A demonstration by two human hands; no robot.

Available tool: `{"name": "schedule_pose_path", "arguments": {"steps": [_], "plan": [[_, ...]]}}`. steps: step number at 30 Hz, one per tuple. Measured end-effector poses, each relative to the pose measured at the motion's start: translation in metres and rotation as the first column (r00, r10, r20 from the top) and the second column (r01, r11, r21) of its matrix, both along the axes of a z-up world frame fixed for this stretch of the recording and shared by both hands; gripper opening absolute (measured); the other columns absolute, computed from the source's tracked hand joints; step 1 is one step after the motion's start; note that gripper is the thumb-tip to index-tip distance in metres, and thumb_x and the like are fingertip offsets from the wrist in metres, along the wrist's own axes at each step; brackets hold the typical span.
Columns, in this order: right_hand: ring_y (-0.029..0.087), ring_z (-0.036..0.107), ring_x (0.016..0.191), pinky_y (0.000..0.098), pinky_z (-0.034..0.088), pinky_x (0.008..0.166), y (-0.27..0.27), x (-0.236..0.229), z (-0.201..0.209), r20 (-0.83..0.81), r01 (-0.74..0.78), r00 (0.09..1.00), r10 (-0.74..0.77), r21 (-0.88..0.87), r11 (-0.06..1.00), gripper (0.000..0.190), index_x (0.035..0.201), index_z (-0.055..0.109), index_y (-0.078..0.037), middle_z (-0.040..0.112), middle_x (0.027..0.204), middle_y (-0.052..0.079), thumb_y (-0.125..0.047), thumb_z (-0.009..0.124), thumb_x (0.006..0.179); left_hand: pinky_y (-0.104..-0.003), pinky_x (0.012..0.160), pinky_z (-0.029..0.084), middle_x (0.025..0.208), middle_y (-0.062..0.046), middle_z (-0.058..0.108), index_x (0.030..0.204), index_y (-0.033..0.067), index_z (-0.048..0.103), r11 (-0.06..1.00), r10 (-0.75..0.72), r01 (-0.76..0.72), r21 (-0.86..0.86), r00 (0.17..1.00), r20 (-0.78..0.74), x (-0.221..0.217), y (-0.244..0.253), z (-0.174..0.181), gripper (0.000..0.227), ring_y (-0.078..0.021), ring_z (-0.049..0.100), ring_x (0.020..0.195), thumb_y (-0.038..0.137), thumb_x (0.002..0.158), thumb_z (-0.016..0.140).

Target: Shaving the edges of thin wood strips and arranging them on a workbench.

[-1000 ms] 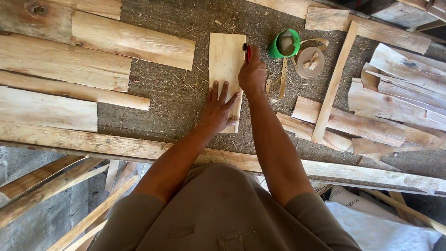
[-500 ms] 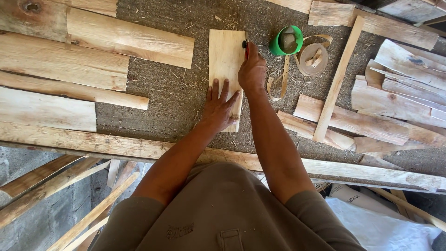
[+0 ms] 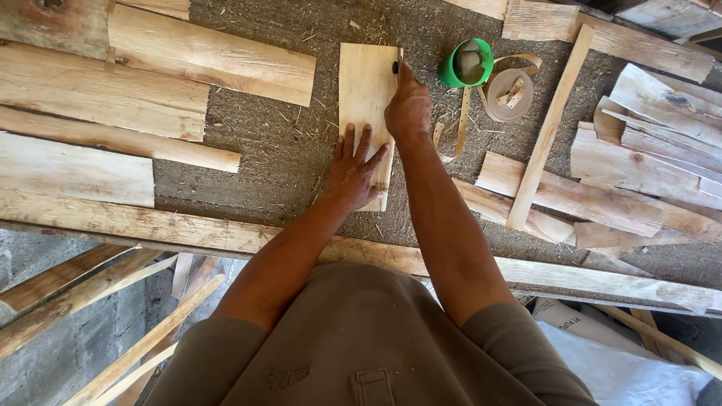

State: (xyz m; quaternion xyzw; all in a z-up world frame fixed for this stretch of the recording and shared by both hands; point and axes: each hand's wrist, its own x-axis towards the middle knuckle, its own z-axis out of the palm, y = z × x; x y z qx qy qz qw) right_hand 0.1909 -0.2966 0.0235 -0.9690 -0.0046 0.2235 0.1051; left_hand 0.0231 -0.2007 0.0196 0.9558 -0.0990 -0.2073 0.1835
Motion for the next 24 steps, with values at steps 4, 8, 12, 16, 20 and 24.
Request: {"name": "schedule_pose_path", "arguments": {"steps": [4, 8, 12, 16, 20, 24], "plan": [[0.020, 0.066, 0.064, 0.0254, 0.060, 0.048, -0.009, -0.004, -0.019, 0.048, -0.017, 0.999, 0.015, 0.040, 0.999, 0.075, 0.156, 0.033, -0.010, 0.071, 0.111, 0.021, 0.011, 0.059, 0.089, -0.061, 0.126, 0.008, 0.169, -0.024, -0.004, 0.165, 0.0297, 0.020, 0.999, 0.022, -0.021, -0.046, 1.000, 0.022, -0.002, 0.001, -0.003, 0.114, -0.0528, -0.002, 0.154, 0.060, 0.075, 0.084], [0.021, 0.066, 0.065, 0.0261, 0.061, 0.048, -0.007, -0.009, -0.011, 0.075, -0.034, 0.997, 0.030, 0.053, 0.998, 0.077, 0.155, 0.031, -0.010, 0.069, 0.113, 0.025, 0.011, 0.061, 0.087, -0.060, 0.127, 0.008, 0.169, -0.023, -0.006, 0.165, 0.0307, 0.018, 1.000, 0.017, -0.017, -0.017, 1.000, 0.001, 0.000, 0.001, 0.003, 0.114, -0.0509, -0.003, 0.155, 0.060, 0.076, 0.083], [0.022, 0.065, 0.069, 0.0274, 0.059, 0.050, -0.006, -0.015, -0.001, -0.004, 0.030, 1.000, -0.030, 0.052, 0.998, 0.079, 0.157, 0.031, -0.015, 0.069, 0.105, 0.022, 0.010, 0.061, 0.089, -0.059, 0.127, 0.005, 0.169, -0.021, -0.012, 0.165, 0.0336, 0.013, 1.000, 0.014, -0.013, 0.007, 0.998, -0.067, 0.002, 0.000, 0.004, 0.114, -0.0492, -0.008, 0.155, 0.064, 0.077, 0.080], [0.021, 0.060, 0.067, 0.0276, 0.057, 0.049, -0.008, -0.021, -0.005, -0.026, -0.025, 0.999, 0.024, -0.046, 0.999, 0.079, 0.157, 0.029, -0.012, 0.068, 0.100, 0.022, 0.011, 0.061, 0.089, -0.058, 0.127, 0.003, 0.168, -0.021, -0.015, 0.166, 0.0335, 0.013, 0.999, -0.001, 0.003, 0.033, 0.999, -0.053, 0.001, 0.000, -0.001, 0.112, -0.0488, -0.009, 0.155, 0.065, 0.080, 0.078], [0.018, 0.058, 0.063, 0.0248, 0.056, 0.047, -0.010, -0.029, -0.001, -0.035, 0.050, 0.998, -0.049, 0.033, 0.998, 0.080, 0.157, 0.033, -0.018, 0.067, 0.105, 0.020, 0.014, 0.058, 0.088, -0.056, 0.127, 0.002, 0.169, -0.020, -0.015, 0.166, 0.0333, 0.010, 0.998, -0.013, 0.018, 0.056, 0.997, -0.076, 0.002, 0.000, 0.001, 0.114, -0.0476, -0.010, 0.155, 0.064, 0.079, 0.078], [0.020, 0.062, 0.064, 0.0262, 0.056, 0.046, -0.017, -0.034, -0.007, -0.017, -0.015, 1.000, 0.015, 0.017, 1.000, 0.080, 0.158, 0.030, -0.013, 0.068, 0.104, 0.020, 0.015, 0.056, 0.087, -0.055, 0.128, 0.002, 0.170, -0.020, -0.014, 0.167, 0.0340, 0.008, 0.997, -0.012, 0.021, 0.071, 0.993, -0.118, 0.004, 0.000, 0.011, 0.117, -0.0472, -0.010, 0.156, 0.064, 0.078, 0.078]]}}
